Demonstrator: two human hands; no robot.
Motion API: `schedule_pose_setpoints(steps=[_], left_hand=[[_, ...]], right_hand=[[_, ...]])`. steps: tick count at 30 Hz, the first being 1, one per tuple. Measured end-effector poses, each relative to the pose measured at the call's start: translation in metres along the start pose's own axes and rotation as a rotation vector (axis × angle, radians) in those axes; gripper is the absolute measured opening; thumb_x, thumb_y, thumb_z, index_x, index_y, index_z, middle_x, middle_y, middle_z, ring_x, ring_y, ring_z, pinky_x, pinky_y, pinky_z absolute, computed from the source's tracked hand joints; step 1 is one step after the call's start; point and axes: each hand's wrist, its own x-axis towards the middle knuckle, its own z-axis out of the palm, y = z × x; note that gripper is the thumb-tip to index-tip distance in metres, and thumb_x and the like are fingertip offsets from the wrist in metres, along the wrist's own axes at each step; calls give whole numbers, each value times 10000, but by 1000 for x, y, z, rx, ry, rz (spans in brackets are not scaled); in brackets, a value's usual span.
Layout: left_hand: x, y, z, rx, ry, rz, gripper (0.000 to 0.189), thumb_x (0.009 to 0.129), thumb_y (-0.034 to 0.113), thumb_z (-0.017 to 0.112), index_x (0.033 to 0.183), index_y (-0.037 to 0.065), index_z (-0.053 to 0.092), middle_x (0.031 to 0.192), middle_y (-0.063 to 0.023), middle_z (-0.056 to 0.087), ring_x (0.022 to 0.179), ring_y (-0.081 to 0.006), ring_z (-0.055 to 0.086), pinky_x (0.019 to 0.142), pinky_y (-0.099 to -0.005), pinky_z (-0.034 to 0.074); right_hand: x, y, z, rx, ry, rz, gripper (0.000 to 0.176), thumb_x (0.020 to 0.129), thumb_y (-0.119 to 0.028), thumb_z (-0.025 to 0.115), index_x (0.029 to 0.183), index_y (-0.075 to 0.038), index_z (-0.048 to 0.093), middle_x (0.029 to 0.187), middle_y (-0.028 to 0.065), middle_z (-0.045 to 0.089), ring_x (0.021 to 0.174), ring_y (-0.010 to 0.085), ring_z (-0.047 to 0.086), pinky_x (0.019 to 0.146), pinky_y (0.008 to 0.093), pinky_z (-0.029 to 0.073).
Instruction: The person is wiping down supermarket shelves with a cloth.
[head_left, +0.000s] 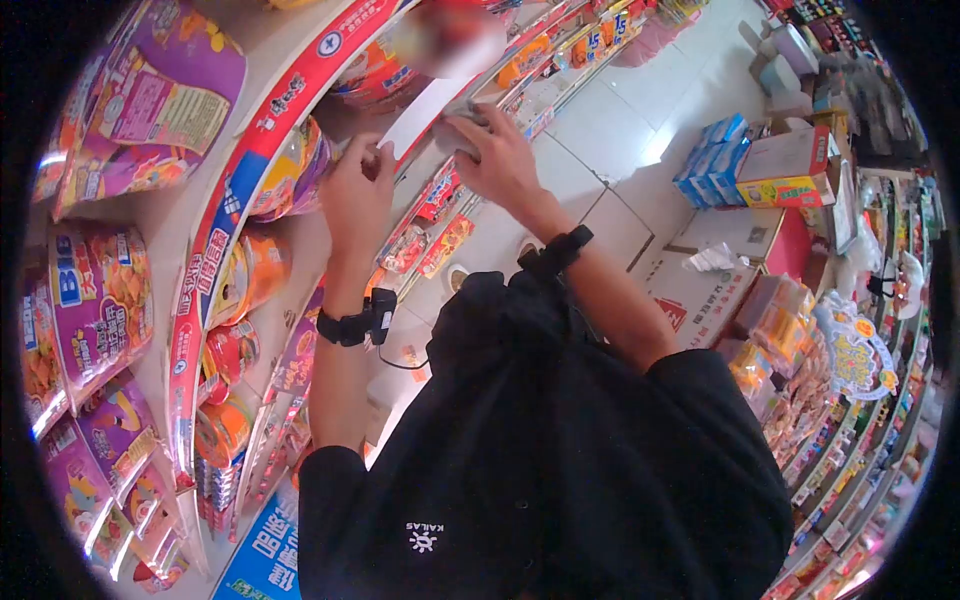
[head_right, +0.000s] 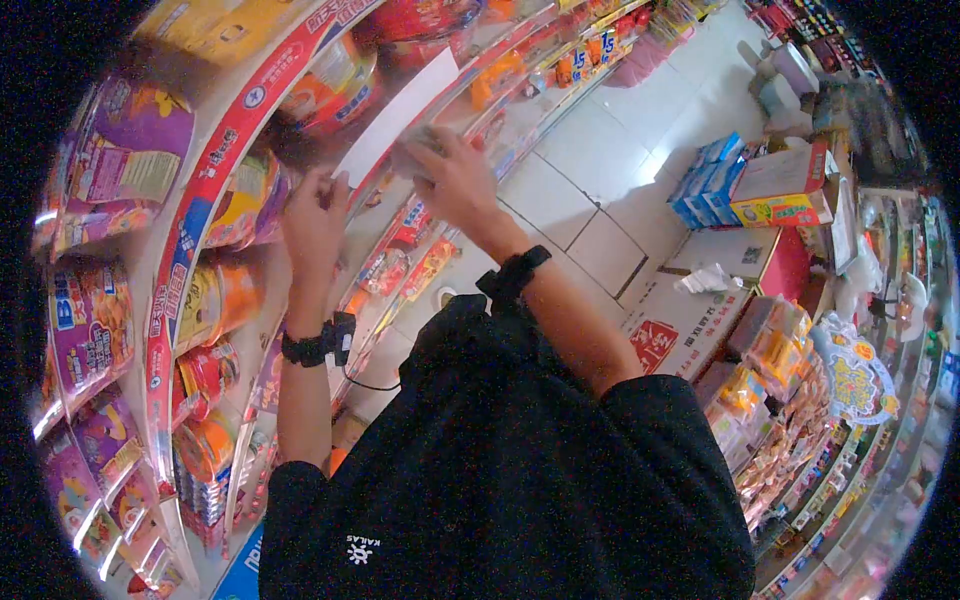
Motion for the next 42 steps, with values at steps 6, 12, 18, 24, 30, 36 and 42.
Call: schedule_pose_setpoints(steps=[6,12,18,24,30,36,42], left_hand=[[-2,-4,1,-28,-55,-53,168,984,189,718,1083,56,694,782,-118,721,691,-260,720,641,-383,541],[0,-1,2,-74,-90,15,160,989,186,704,1086,59,694,794,-134,727,715,-283,729,655,-401,548],[-2,-7,-4,-48,-122,58,179,1002,178,689,1097,26,687,796,-146,724,734,-292,730,673,-408,553],[-3,-6,-13,-139,-100,26,171,1014,151,663,1121,21,695,836,-168,736,765,-317,740,697,-418,559],[-6,-14,-8,-128,-96,29,156,1014,144,652,1123,44,701,902,-190,745,822,-331,755,719,-413,570],[-5,-11,-4,-132,-67,41,150,1015,136,643,1114,37,697,846,-186,726,763,-337,737,686,-430,552],[-6,-3,-4,30,-57,147,140,964,84,660,1080,20,704,1005,-167,734,909,-339,717,770,-442,546]], right_hand=[[-29,-45,25,-23,-14,-92,553,768,-111,728,1317,-159,678,1195,118,626,903,356,658,768,497,549],[-61,-95,44,21,-204,-338,432,790,-235,710,1219,-197,733,1133,71,622,979,300,629,772,448,567],[-22,-52,20,-183,-148,-447,388,711,-280,815,1083,-193,751,1158,21,608,1055,261,605,905,445,524],[-11,-38,5,-190,-217,-473,592,691,-206,829,1268,-210,698,1202,52,607,1045,274,628,906,435,550],[21,7,-19,-260,-104,-339,576,758,-136,752,1326,-205,686,1224,102,645,1096,333,664,893,436,596],[34,29,-34,-262,-144,-110,556,803,-114,707,1353,-182,673,1277,157,640,1141,397,659,934,475,586],[-12,-16,-4,-96,-36,-139,561,805,-104,711,1361,-128,646,1237,182,629,1109,402,661,931,483,581]])
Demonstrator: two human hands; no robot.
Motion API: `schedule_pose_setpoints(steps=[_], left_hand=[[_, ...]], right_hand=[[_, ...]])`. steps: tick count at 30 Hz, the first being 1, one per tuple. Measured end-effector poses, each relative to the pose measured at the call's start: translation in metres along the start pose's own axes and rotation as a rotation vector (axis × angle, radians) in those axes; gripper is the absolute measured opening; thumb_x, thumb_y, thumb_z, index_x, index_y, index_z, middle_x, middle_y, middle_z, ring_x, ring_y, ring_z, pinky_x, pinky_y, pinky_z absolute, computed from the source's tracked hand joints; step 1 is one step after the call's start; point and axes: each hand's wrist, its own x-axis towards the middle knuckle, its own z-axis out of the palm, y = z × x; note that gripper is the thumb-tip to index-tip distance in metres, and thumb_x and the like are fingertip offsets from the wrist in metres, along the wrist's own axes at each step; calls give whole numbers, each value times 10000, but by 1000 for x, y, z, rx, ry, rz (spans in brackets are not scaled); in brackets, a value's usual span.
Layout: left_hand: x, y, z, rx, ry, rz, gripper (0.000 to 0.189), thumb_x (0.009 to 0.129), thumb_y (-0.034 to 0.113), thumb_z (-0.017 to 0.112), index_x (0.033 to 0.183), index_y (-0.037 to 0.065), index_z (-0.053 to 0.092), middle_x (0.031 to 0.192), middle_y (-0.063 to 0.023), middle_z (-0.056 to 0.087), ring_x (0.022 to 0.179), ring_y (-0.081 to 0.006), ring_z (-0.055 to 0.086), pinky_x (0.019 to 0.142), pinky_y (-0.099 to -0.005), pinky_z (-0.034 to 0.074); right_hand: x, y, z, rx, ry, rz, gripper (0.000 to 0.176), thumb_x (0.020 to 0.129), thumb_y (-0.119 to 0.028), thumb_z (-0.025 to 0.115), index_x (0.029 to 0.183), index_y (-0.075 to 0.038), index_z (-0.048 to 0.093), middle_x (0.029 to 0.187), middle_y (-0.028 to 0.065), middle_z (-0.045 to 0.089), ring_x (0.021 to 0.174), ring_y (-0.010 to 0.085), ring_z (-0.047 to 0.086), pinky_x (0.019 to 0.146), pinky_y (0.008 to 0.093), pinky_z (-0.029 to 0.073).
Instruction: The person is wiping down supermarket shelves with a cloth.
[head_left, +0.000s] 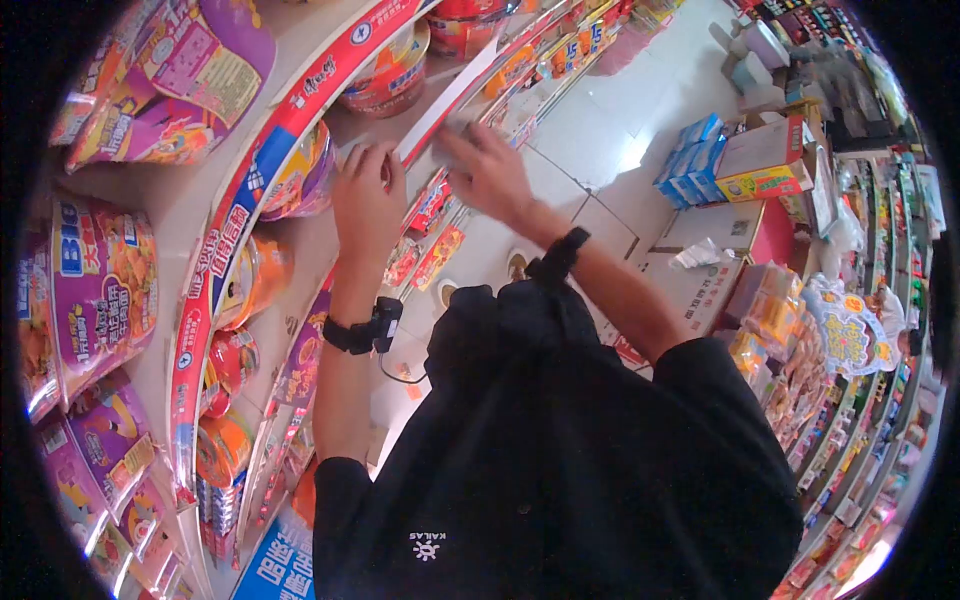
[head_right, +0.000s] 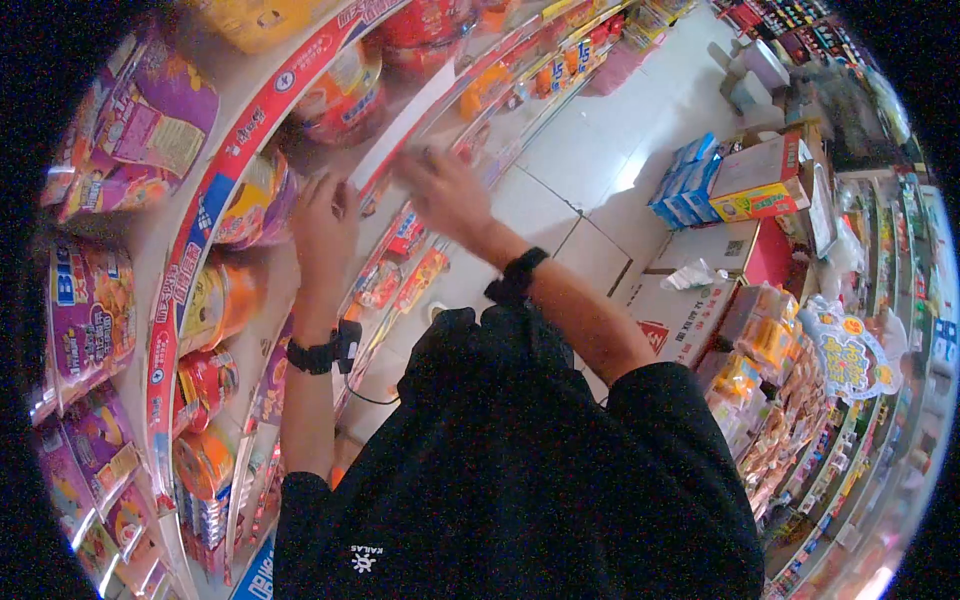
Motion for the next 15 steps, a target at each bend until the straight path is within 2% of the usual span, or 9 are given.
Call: schedule_pose_setpoints(steps=[1,3,6,8,10,12,13,15], left_hand=[[-1,2,1,-6,5,10,140,964,84,660,1080,20,704,1005,-167,734,909,-339,717,770,-442,546],[-6,6,3,71,106,203,147,929,48,668,1069,22,707,1135,-180,717,1044,-355,700,855,-435,560],[-9,1,11,-29,26,278,231,912,31,670,1139,34,714,1213,-194,705,1112,-360,693,916,-423,575],[-13,3,17,-50,-5,251,278,908,31,671,1184,32,709,1242,-190,703,1147,-350,687,956,-421,565],[-14,8,21,-71,-32,216,326,905,31,673,1229,29,705,1272,-186,701,1181,-340,681,996,-419,555],[-15,10,22,81,-67,345,385,894,56,698,1278,23,697,1343,-151,683,1252,-330,641,1063,-454,508],[-17,16,23,84,-63,339,385,894,56,698,1278,23,697,1343,-151,683,1252,-330,641,1063,-454,508],[-19,28,27,214,-67,378,353,884,90,725,1230,22,714,1363,-108,671,1303,-315,596,1094,-474,463]], right_hand=[[-2,-8,1,-10,8,-2,561,805,-104,711,1361,-128,646,1237,182,629,1109,402,661,931,483,581],[-3,-16,1,43,-14,25,539,792,-102,712,1329,-122,666,1203,178,632,1082,396,661,921,483,583],[7,7,-1,-34,-20,-67,504,790,-113,719,1294,-113,687,1201,187,647,1094,400,657,925,477,581],[16,23,-12,-86,30,-126,489,792,-118,722,1281,-111,694,1224,182,650,1109,397,654,932,474,578],[24,46,-22,-135,72,-189,474,794,-123,725,1268,-109,701,1247,177,653,1125,394,650,940,472,576],[34,78,-28,-105,-4,-114,466,806,-131,713,1272,-116,703,1276,159,660,1149,388,648,953,472,572],[39,97,-29,-149,12,-182,485,818,-139,703,1302,-136,696,1284,141,657,1134,382,656,944,478,575],[49,128,-38,-132,16,-182,502,821,-145,702,1323,-146,686,1295,141,652,1130,386,657,949,479,574]])
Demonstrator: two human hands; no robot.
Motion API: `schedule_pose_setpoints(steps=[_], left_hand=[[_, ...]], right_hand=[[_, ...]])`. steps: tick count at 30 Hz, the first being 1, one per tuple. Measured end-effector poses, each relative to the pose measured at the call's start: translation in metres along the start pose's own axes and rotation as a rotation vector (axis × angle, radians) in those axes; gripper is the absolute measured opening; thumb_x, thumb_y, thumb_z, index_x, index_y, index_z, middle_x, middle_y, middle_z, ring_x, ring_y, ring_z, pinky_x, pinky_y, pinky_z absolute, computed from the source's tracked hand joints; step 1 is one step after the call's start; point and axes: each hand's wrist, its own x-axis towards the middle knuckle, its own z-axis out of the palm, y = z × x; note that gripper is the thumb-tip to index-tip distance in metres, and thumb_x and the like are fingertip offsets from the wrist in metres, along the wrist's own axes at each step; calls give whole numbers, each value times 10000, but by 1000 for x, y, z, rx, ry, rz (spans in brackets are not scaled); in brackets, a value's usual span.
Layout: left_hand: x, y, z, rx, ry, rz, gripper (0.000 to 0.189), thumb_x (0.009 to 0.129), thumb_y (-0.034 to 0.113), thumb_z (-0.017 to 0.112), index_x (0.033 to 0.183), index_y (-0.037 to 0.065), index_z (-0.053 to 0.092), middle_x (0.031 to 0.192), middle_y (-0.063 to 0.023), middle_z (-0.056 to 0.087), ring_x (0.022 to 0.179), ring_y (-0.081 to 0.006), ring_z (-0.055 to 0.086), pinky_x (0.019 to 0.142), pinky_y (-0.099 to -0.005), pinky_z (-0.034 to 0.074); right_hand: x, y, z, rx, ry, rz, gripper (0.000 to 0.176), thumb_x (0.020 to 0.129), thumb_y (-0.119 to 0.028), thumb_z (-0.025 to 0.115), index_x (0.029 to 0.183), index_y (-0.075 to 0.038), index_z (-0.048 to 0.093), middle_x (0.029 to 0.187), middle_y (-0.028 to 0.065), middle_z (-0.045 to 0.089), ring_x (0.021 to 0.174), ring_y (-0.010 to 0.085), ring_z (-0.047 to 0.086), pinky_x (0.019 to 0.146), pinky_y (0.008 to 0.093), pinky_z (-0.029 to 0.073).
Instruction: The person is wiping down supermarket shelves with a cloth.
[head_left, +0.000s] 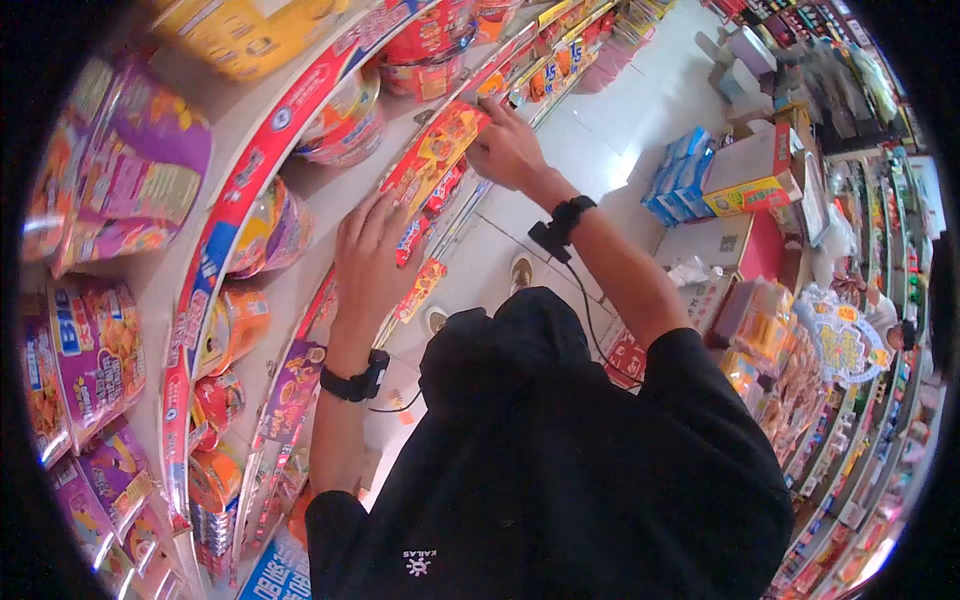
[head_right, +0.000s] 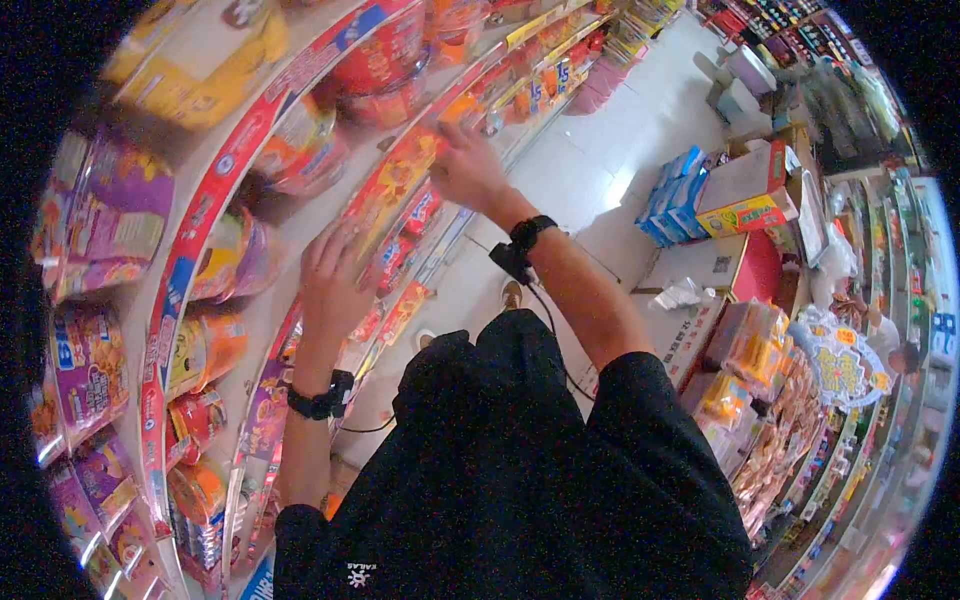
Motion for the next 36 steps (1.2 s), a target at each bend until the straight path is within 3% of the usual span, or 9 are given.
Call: schedule_pose_setpoints(steps=[4,6,14,16,18,22,28,32,36], left_hand=[[7,1,30,167,19,-47,317,869,132,755,1176,55,732,1289,-79,676,1264,-291,588,1043,-472,466],[19,-1,44,333,41,-130,357,854,144,771,1203,93,712,1184,-72,656,1146,-276,608,978,-470,475],[51,15,67,524,2,-400,491,848,202,784,1317,142,652,1171,-53,602,1114,-277,584,962,-477,463],[59,26,65,559,-8,-418,492,849,215,786,1318,142,656,1174,-54,602,1127,-276,579,970,-473,460],[67,38,65,461,124,-395,513,848,228,789,1335,143,654,1194,-53,597,1138,-273,572,992,-471,453],[76,43,58,443,39,-418,505,861,204,776,1347,140,654,1209,-55,595,1143,-273,572,1008,-469,452],[71,12,64,361,-37,-392,480,853,111,753,1320,122,639,1188,-78,590,1142,-295,575,1009,-468,469],[80,7,67,383,-22,-364,486,831,90,753,1301,118,633,1176,-105,580,1161,-319,565,1004,-486,474],[79,17,63,368,-28,-379,496,819,103,765,1295,108,628,1158,-117,567,1170,-329,554,995,-510,472]], right_hand=[[11,50,-14,19,-27,72,575,836,-172,705,1407,-184,644,1326,175,635,1149,393,656,977,481,562],[13,81,-10,-7,0,46,591,840,-186,704,1427,-209,638,1331,202,628,1157,397,657,964,490,566],[24,146,-24,171,-80,41,589,829,-197,722,1413,-207,646,1318,194,620,1142,401,659,927,494,580],[23,148,-20,224,-91,69,590,826,-197,726,1411,-207,646,1307,188,619,1139,401,659,923,491,582],[19,137,-19,259,-22,68,588,829,-188,730,1411,-211,645,1274,181,618,1093,405,669,912,484,583],[16,104,-20,307,-169,-91,615,847,-188,741,1446,-238,610,1262,173,609,1076,392,671,886,491,585],[25,80,-26,256,-296,-103,622,832,-189,747,1437,-250,614,1260,133,603,1099,366,669,863,495,592],[26,87,-22,187,-249,-134,608,817,-170,741,1411,-248,635,1275,134,613,1105,362,671,865,477,597],[28,115,-22,112,-117,-5,560,812,-154,727,1362,-237,670,1291,148,630,1122,366,665,888,471,593]])
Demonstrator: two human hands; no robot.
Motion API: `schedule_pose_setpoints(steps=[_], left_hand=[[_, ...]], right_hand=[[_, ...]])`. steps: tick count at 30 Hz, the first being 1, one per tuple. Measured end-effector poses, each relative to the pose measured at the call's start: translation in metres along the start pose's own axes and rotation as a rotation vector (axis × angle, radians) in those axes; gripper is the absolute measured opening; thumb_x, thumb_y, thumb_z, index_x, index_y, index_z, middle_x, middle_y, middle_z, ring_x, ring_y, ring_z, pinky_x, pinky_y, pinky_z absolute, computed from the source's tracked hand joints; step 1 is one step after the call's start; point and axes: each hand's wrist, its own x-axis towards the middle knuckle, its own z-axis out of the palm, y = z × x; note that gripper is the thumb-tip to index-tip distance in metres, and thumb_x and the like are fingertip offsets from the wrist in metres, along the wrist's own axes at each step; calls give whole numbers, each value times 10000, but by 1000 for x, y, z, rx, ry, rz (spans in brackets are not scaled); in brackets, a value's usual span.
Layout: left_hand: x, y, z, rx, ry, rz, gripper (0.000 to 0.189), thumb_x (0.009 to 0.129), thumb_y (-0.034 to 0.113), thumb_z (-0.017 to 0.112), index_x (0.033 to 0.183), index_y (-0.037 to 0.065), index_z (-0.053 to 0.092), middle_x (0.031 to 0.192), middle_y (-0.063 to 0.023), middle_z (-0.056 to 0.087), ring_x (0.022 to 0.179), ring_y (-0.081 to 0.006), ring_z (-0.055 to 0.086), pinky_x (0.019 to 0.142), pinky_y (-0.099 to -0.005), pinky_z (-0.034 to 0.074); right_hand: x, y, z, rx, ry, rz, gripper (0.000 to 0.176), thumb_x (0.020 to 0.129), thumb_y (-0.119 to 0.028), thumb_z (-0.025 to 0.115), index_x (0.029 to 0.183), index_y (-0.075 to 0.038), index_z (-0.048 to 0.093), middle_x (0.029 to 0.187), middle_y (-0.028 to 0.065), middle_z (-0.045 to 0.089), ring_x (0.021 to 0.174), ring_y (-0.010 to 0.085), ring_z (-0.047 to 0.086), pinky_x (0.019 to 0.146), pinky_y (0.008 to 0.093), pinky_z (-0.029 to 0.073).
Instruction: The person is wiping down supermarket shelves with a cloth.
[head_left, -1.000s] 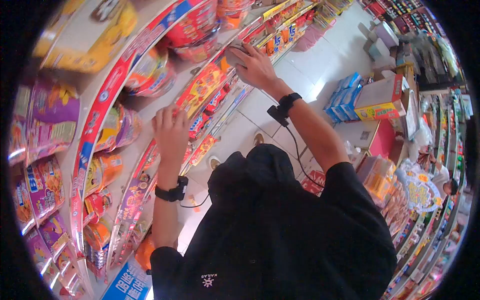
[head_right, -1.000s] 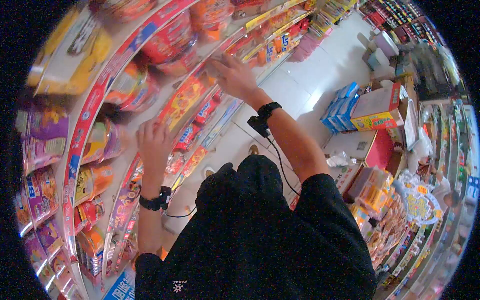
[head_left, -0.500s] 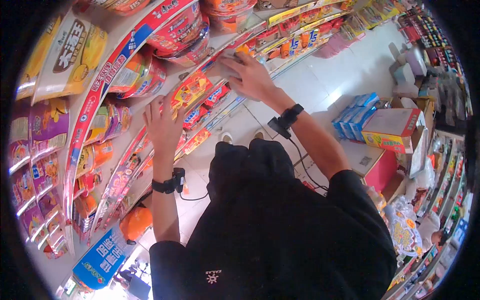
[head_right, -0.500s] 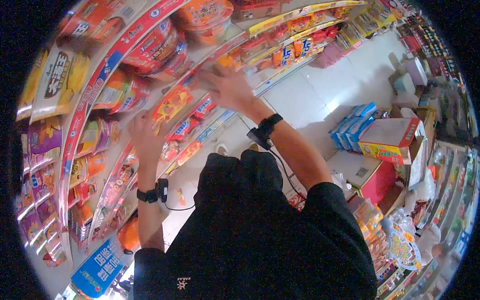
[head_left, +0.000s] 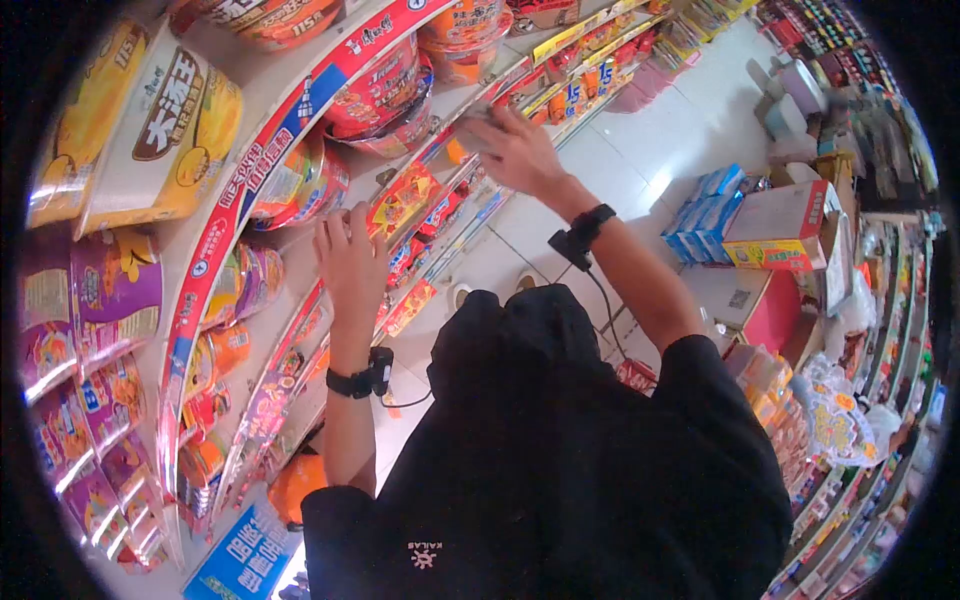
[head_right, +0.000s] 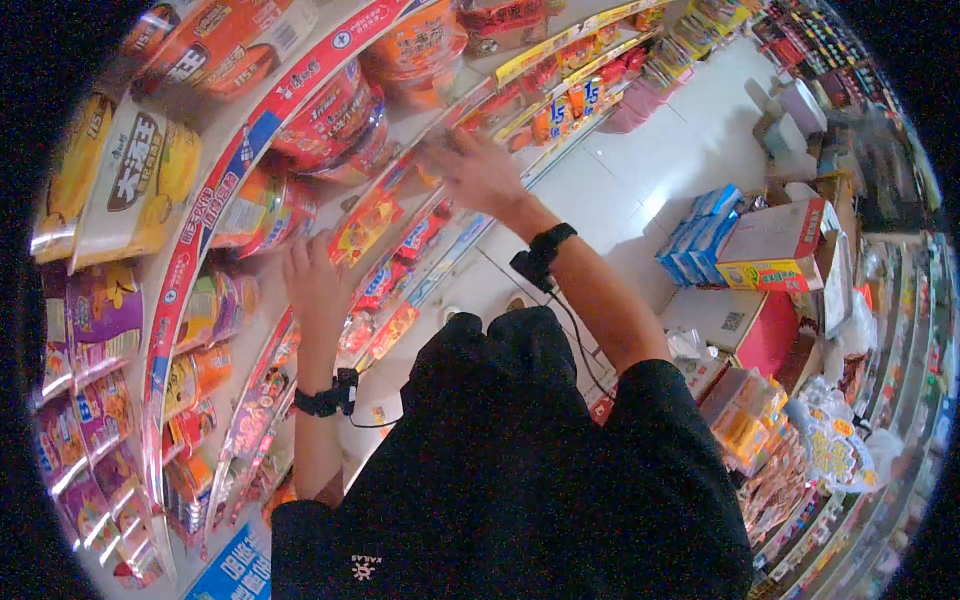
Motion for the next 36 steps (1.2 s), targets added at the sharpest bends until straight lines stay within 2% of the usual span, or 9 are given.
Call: schedule_pose_setpoints(steps=[6,13,15,17,20,23,29,31,36], left_hand=[[-1,2,4,-40,-20,-33,514,827,115,762,1320,116,614,1163,-111,561,1168,-319,554,983,-515,464],[-1,12,9,69,-17,-104,457,863,157,725,1303,115,610,1193,-122,579,1177,-329,555,989,-530,446],[4,20,17,90,11,-186,432,874,155,704,1292,108,608,1204,-142,595,1175,-352,556,993,-538,440],[14,37,27,123,99,-190,421,875,146,698,1283,97,610,1202,-153,597,1172,-363,556,998,-537,438],[32,60,38,184,150,-224,401,879,129,687,1270,77,613,1204,-170,596,1170,-385,551,1013,-532,434],[35,69,42,257,126,-255,399,886,115,679,1275,59,613,1215,-182,586,1173,-398,540,1031,-527,430],[34,86,29,227,106,-247,416,905,112,678,1309,41,608,1262,-193,562,1186,-397,523,1044,-522,432],[35,92,29,217,95,-264,417,909,114,680,1313,37,609,1271,-194,559,1189,-393,523,1042,-520,436],[40,92,32,195,34,-373,410,917,129,679,1309,30,609,1271,-182,569,1190,-384,533,1027,-514,449]], right_hand=[[12,56,-7,-195,223,122,536,816,-146,722,1347,-201,683,1327,140,658,1097,383,670,931,477,573],[2,64,9,-160,238,245,527,804,-134,721,1329,-175,698,1364,120,665,1118,371,671,937,469,577],[0,56,17,39,286,95,528,790,-135,723,1316,-178,703,1359,103,671,1085,334,683,909,456,579],[-7,31,13,-15,94,-3,512,789,-137,719,1298,-193,709,1228,65,691,1042,275,678,864,427,574],[-8,26,10,35,70,-253,500,803,-139,704,1297,-211,707,1064,32,657,965,242,669,801,409,567],[1,41,5,163,118,-228,500,804,-130,695,1295,-221,708,975,24,612,922,234,661,759,410,567],[14,109,-30,139,94,-86,533,775,-130,716,1302,-206,708,1019,38,638,956,276,659,749,435,567],[17,124,-36,64,241,-103,547,764,-143,735,1308,-199,711,1075,55,661,950,299,668,755,447,575],[12,100,-14,290,125,203,529,773,-144,745,1301,-144,719,1166,155,678,1001,379,682,811,499,581]])
